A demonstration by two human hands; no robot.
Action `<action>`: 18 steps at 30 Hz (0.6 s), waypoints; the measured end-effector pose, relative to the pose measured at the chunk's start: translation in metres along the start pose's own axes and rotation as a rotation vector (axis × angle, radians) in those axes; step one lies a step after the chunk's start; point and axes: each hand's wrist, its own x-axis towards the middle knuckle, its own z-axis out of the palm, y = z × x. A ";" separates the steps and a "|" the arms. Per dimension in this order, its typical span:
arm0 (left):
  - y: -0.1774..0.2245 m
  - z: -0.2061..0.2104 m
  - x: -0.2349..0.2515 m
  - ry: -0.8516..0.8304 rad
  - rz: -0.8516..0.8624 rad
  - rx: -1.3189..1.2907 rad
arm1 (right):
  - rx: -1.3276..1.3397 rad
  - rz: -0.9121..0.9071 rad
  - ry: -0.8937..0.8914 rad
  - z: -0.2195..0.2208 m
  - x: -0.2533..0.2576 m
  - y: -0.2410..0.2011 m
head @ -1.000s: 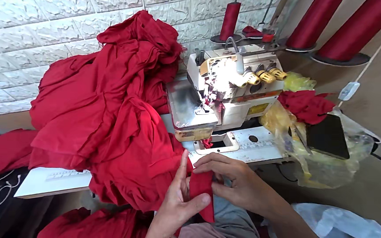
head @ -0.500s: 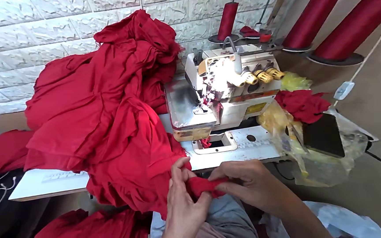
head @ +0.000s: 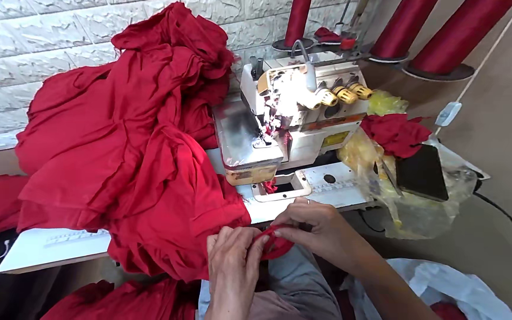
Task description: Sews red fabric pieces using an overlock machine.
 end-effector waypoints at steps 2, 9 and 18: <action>0.000 -0.003 0.001 0.005 -0.005 -0.009 | 0.038 0.007 -0.019 0.002 -0.001 0.001; -0.005 -0.027 0.000 -0.047 0.037 0.046 | -0.016 -0.087 -0.052 0.018 0.002 0.001; -0.028 -0.067 0.041 -0.088 0.130 0.327 | -0.048 -0.250 -0.003 0.054 0.049 0.000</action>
